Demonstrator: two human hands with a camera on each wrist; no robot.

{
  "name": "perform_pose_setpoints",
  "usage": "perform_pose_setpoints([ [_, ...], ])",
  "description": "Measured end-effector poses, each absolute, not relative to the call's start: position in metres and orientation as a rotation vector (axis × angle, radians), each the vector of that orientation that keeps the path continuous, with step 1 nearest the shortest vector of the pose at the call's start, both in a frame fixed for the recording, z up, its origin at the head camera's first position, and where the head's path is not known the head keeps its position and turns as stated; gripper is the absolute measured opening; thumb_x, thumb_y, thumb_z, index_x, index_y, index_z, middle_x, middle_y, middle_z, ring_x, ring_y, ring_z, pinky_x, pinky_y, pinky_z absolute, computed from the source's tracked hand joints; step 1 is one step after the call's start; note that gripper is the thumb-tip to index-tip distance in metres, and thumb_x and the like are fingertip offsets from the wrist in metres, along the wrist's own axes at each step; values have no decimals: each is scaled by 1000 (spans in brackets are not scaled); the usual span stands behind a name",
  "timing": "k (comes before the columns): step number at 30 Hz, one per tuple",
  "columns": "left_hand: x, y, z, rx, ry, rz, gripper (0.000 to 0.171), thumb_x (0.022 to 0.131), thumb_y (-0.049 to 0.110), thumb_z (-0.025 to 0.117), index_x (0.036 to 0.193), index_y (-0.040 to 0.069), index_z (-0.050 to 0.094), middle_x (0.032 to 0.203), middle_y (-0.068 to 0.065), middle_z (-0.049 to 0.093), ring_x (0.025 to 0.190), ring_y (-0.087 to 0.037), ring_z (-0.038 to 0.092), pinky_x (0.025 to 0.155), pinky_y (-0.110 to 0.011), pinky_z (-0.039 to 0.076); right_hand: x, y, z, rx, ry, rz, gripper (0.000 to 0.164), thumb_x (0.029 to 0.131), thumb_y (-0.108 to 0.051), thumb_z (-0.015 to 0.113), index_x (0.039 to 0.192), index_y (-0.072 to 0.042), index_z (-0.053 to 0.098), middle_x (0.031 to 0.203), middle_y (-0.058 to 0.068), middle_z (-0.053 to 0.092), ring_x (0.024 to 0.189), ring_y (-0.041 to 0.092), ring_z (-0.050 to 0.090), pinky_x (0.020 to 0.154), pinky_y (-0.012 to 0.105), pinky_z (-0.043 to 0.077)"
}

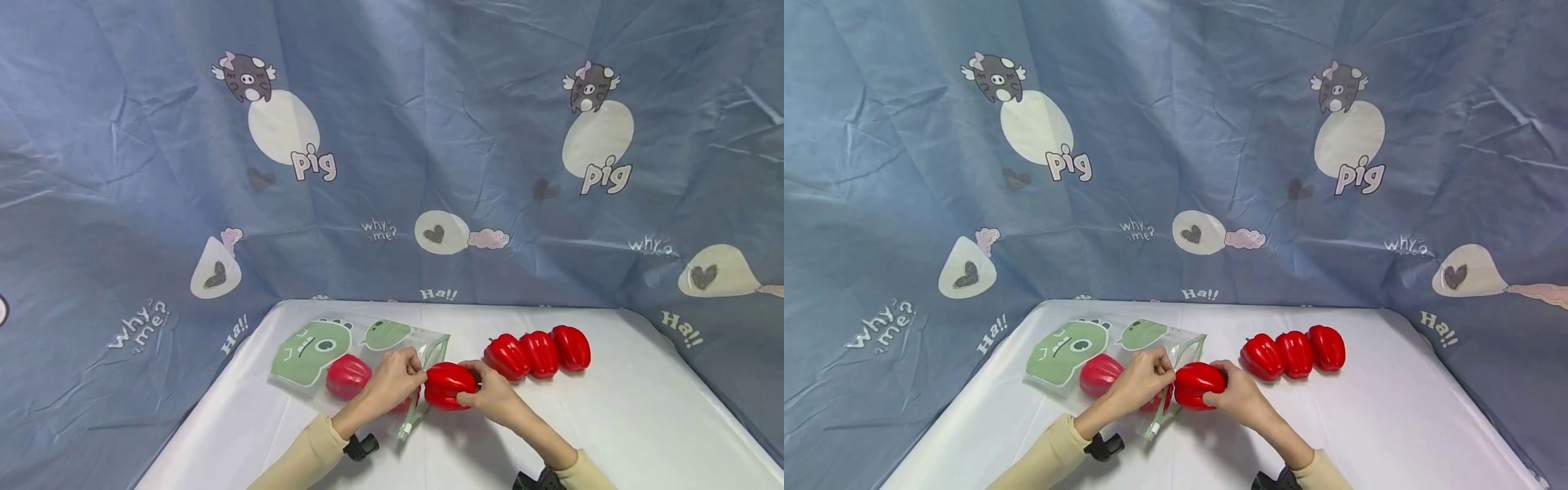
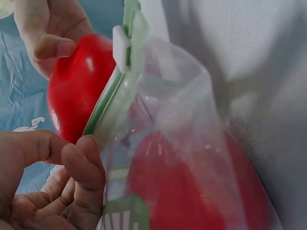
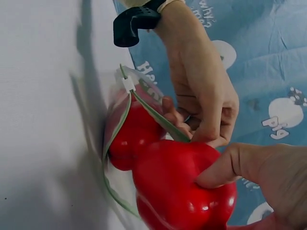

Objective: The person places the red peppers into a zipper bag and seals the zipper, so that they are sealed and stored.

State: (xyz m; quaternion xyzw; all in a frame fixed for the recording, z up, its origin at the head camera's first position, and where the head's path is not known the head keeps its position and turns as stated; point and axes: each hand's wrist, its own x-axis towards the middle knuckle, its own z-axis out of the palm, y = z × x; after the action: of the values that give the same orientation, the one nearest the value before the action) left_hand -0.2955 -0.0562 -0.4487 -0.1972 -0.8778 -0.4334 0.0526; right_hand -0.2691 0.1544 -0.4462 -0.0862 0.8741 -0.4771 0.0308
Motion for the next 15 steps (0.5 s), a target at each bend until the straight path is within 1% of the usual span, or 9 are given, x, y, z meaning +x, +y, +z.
perform_pose_setpoints([
  [5,-296,-57,-448,-601,-2670,-1321,6,80,8,61,76,9,57,59,3,61,46,-3,54,42,-19,45,-270,153,-448,-398,2635,-1449,56,70,-3,70,123,4,55,106,14,66,92,22,63,76,35,55],
  [11,-296,-57,-447,-583,-2686,-1267,7,81,10,62,76,12,58,61,6,60,49,-1,54,46,-19,47,-273,151,-455,-466,2590,-1462,58,71,-1,69,127,5,52,111,15,65,99,26,64,80,37,55],
  [13,-295,-57,-447,-593,-2689,-1242,7,80,11,63,75,12,58,61,7,59,50,-1,53,46,-19,46,-273,152,-457,-480,2593,-1457,60,71,-1,68,128,6,52,113,16,65,99,26,64,80,34,55],
  [15,-295,-57,-447,-596,-2691,-1217,7,80,11,63,75,13,58,60,7,58,52,-1,52,46,-19,45,-273,153,-459,-481,2598,-1455,62,71,-1,68,130,6,52,112,16,65,95,24,65,76,30,55],
])
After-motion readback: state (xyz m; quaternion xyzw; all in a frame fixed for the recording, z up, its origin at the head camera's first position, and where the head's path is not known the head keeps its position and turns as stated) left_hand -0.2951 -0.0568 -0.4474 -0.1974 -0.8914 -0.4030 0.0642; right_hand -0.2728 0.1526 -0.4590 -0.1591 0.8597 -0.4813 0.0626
